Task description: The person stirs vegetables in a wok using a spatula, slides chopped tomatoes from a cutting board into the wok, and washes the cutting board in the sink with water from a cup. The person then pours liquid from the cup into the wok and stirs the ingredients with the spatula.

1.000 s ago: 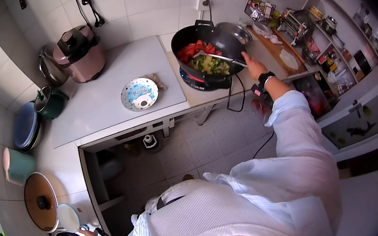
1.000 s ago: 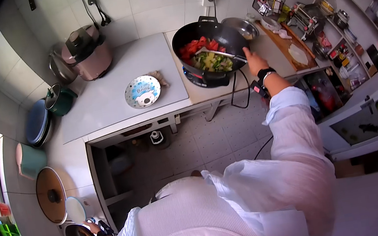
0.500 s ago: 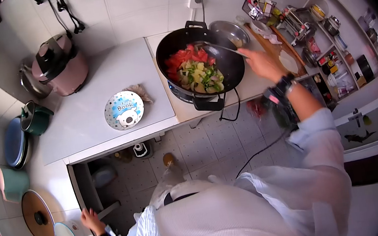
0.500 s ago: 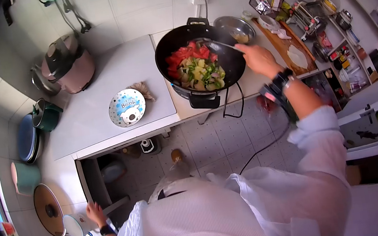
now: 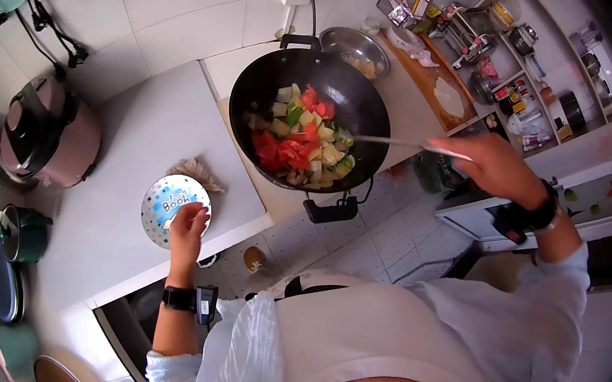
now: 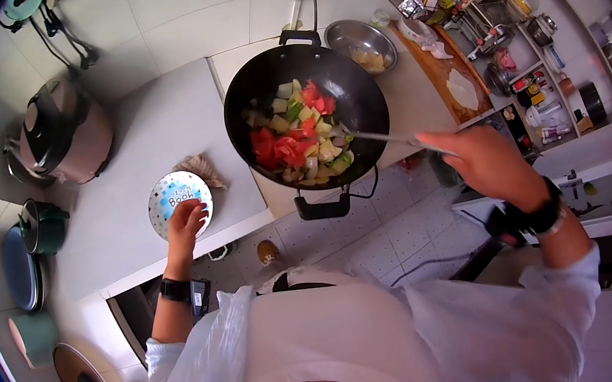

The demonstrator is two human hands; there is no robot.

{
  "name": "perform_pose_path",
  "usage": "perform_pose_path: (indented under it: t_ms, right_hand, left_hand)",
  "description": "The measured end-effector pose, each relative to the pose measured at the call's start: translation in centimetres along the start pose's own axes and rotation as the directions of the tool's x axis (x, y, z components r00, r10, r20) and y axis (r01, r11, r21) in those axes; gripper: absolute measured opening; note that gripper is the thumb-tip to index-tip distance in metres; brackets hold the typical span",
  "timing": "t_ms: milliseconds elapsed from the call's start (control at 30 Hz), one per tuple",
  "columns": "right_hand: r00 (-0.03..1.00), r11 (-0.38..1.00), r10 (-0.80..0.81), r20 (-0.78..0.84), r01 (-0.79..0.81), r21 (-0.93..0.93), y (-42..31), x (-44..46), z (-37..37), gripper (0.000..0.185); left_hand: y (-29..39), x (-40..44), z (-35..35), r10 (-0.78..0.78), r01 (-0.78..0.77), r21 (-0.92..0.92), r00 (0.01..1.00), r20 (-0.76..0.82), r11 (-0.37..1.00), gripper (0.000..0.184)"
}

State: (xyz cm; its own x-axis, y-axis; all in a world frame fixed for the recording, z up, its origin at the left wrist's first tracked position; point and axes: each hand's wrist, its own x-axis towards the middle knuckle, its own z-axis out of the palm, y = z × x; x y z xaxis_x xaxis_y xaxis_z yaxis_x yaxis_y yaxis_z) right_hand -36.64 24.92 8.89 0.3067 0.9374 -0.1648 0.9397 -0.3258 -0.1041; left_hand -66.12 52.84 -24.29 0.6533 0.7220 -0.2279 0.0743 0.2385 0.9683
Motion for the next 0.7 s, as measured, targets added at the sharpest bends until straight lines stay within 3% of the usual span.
perform_pose_path:
  t_ms: [67, 133, 233, 400, 533, 567, 600, 667, 700]
  right_hand:
    - [0.995, 0.997, 0.063, 0.076, -0.065, 0.029, 0.7, -1.6, -1.4, 0.038]
    - [0.977, 0.995, 0.091, 0.195, -0.082, -0.055, 0.4, -1.6, -1.4, 0.037]
    - [0.988, 0.989, 0.081, 0.129, -0.063, -0.133, 1.5, -0.2, 2.9, 0.036]
    - [0.998, 0.991, 0.058, -0.033, -0.061, -0.117, 3.2, 3.5, 7.4, 0.034]
    - [0.983, 0.997, -0.067, -0.17, 0.059, -0.048, 5.5, 3.7, 4.5, 0.031]
    - [0.992, 0.993, 0.076, -0.1, -0.085, -0.085, 5.6, 3.6, 3.0, 0.032]
    - [0.994, 0.995, 0.051, -0.101, -0.06, -0.083, 6.5, 4.2, 2.9, 0.032]
    - [0.995, 0.959, 0.074, -0.068, -0.09, -0.268, 8.8, 6.3, 2.4, 0.03]
    - [0.992, 0.958, -0.029, -0.12, -0.006, -0.285, 10.5, 7.6, 2.7, 0.027]
  left_hand:
    - [1.7, 1.3, 2.7, -0.041, 0.033, 0.049, 0.986, 0.16, 0.998, 0.023]
    - [2.8, 2.3, 5.3, -0.04, 0.039, 0.012, 0.96, 0.276, 0.999, 0.027]
    - [3.6, 3.9, 7.7, -0.083, 0.063, 0.063, 0.912, 0.401, 0.996, 0.03]
    - [4.0, 4.0, 9.8, -0.032, 0.029, 0.013, 0.93, 0.367, 0.999, 0.03]
    - [4.0, 2.1, 10.8, -0.054, 0.057, -0.009, 0.975, 0.214, 0.998, 0.033]
    - [3.5, 1.5, 11.1, -0.053, 0.057, -0.01, 0.976, 0.209, 0.998, 0.033]
    - [3.2, 0.9, 11.6, -0.051, 0.053, -0.006, 0.977, 0.207, 0.999, 0.033]
    - [2.9, -0.3, 13.2, -0.072, 0.072, 0.007, 0.978, 0.195, 0.997, 0.034]
    - [3.3, -1.0, 14.4, -0.144, 0.143, 0.02, 0.967, 0.208, 0.99, 0.035]
